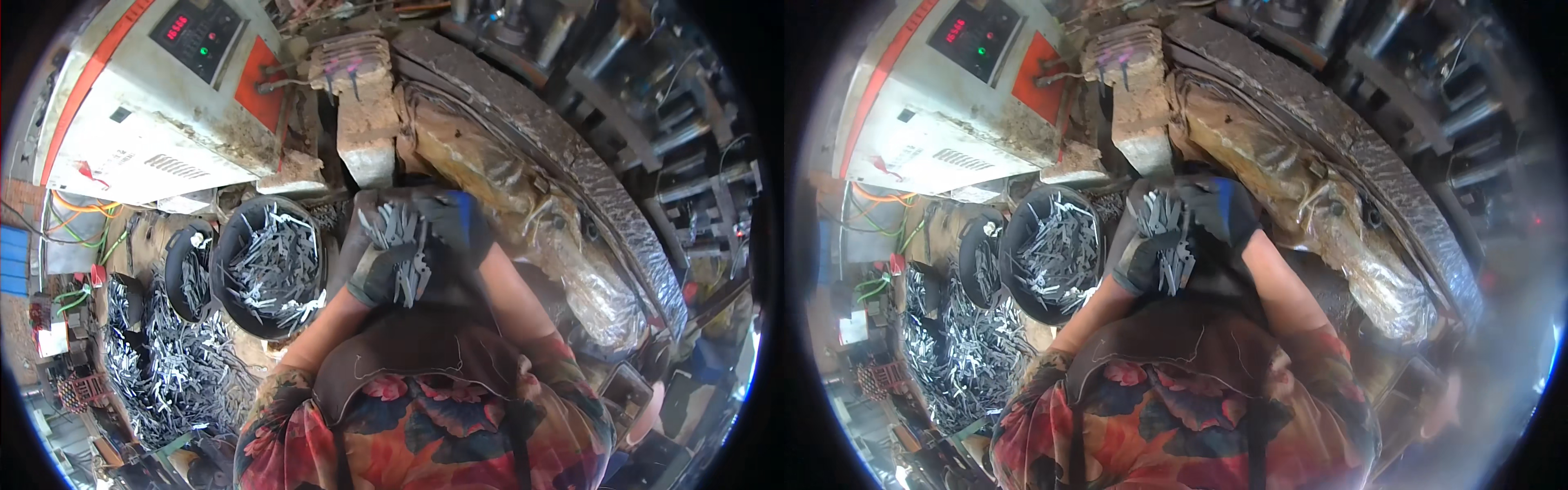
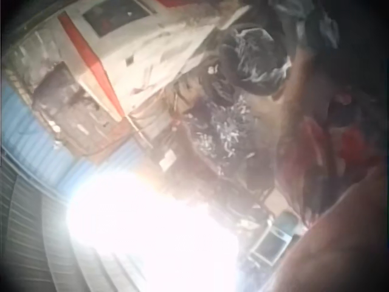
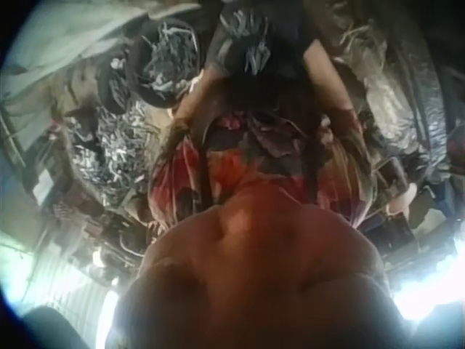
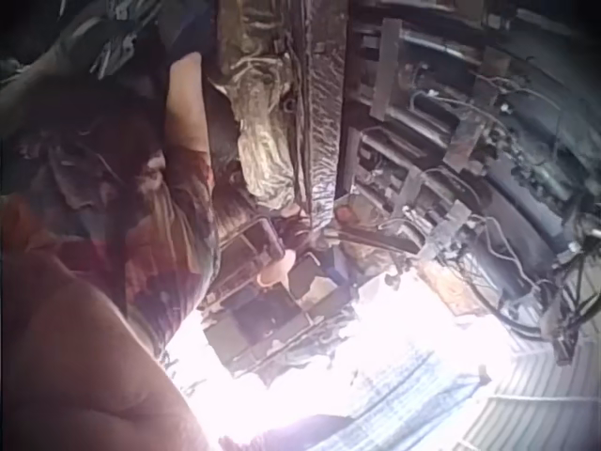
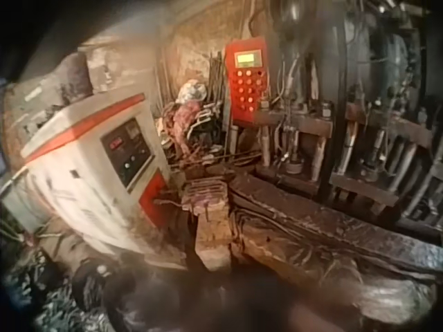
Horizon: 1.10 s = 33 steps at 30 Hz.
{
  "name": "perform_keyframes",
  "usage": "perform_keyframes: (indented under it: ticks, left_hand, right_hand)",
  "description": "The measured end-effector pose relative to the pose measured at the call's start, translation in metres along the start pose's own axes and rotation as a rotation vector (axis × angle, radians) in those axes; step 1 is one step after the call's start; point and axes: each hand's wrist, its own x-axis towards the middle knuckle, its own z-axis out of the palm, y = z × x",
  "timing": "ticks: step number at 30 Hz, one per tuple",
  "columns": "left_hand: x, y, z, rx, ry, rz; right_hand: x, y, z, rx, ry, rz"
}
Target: Placing small metal components into an industrial stamping or pressing machine for processing.
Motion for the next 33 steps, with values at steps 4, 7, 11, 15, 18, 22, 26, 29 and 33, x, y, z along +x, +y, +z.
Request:
perform_keyframes:
  ticks: [4,7,11,15,18,22,26,29,33]
  left_hand:
    - [0.001,0.008,-0.028,-0.044,0.082,0.157]
    - [0.003,0.012,-0.056,-0.268,0.198,0.017]
    - [0.002,0.007,-0.074,-0.443,0.184,0.012]
    - [-0.004,0.009,-0.077,-0.396,0.164,-0.062]
    - [-0.005,0.012,-0.079,-0.429,0.116,-0.069]
    - [-0.004,0.013,-0.082,-0.467,0.092,-0.052]
    - [-0.004,0.014,-0.082,-0.451,0.068,-0.027]
    - [-0.005,0.014,-0.083,-0.439,0.093,-0.023]
    - [-0.004,0.013,-0.085,-0.485,0.080,-0.049]
  right_hand:
    - [0.016,-0.020,-0.017,0.438,0.212,0.310]
    - [0.031,-0.019,-0.013,0.630,0.240,0.219]
    - [0.049,0.000,0.013,0.630,0.242,0.279]
    - [0.058,0.020,0.025,0.571,0.021,0.371]
    - [0.059,0.027,0.024,0.529,0.012,0.389]
    - [0.070,0.020,0.029,0.570,0.104,0.316]
    - [0.102,0.005,0.037,0.530,0.124,0.306]
    - [0.123,0.002,0.040,0.578,0.129,0.316]
    - [0.142,0.006,0.043,0.727,0.106,0.243]
